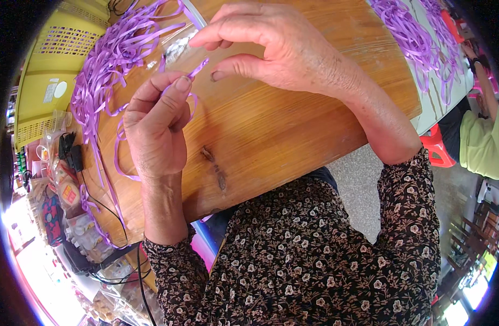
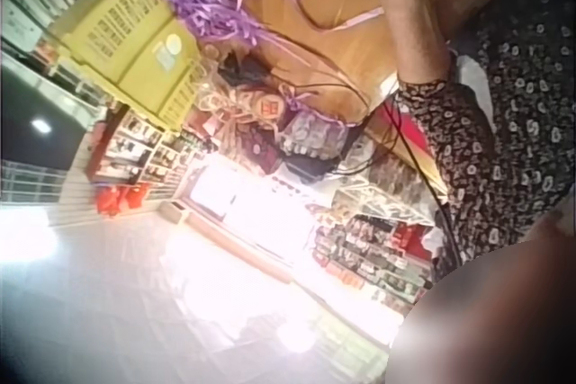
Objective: Tying knots or making loops with purple plastic ribbons at a workbench.
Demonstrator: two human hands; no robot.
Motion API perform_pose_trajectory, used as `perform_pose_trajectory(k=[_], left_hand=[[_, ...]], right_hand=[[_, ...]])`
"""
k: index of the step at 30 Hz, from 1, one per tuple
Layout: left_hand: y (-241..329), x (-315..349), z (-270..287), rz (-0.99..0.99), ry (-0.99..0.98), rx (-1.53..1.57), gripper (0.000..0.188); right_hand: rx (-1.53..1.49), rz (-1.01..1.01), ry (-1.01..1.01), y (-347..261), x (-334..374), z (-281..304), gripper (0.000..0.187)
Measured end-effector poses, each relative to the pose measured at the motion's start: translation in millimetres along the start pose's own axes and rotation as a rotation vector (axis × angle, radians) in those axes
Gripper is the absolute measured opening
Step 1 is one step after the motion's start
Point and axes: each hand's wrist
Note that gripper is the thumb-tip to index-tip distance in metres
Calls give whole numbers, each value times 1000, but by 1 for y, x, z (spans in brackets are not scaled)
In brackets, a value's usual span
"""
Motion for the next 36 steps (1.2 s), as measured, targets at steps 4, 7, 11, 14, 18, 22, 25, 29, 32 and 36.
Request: perform_pose_trajectory(k=[4, 7, 11, 14, 18, 22, 25, 29, 32, 36], left_hand=[[-2, 0, -5, -54, 21, -59, 10], [-1, 0, -5, -24, 1, -72, 6], [-1, 1, -3, -44, -16, -112, 5], [0, 3, -5, -75, -1, -156, 5], [1, 5, -9, -112, 22, -202, 4], [-4, 0, -9, -155, -24, -193, 5], [-5, 6, 1, -193, -94, -222, 11], [-13, -9, -4, -637, -306, -631, 18], [11, -24, 25, -977, -74, -828, 14], [42, -31, 51, -737, 123, -620, 7]], right_hand=[[156, 208, 86, 6, -1, -5, 30], [262, 337, 114, 10, 1, -6, 21], [313, 308, 87, 7, 2, -6, 14], [320, 313, 86, 9, 4, -10, 13], [229, 346, 183, 16, 6, -14, 15], [-36, 298, 371, 23, 8, -25, 14], [-67, -523, -333, -29, -38, 25, 10], [-1289, -372, 404, 19, -6, -10, 4], [-327, -1024, -30, -6, -25, 29, 4], [151, -696, -176, -6, -29, 34, 4]])
Point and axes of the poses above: each hand's wrist, its own x-axis away from the middle knuckle, its own z-axis out of the back of the hand, y = z × x, and after that the axes turned 13 degrees about x, right-handed
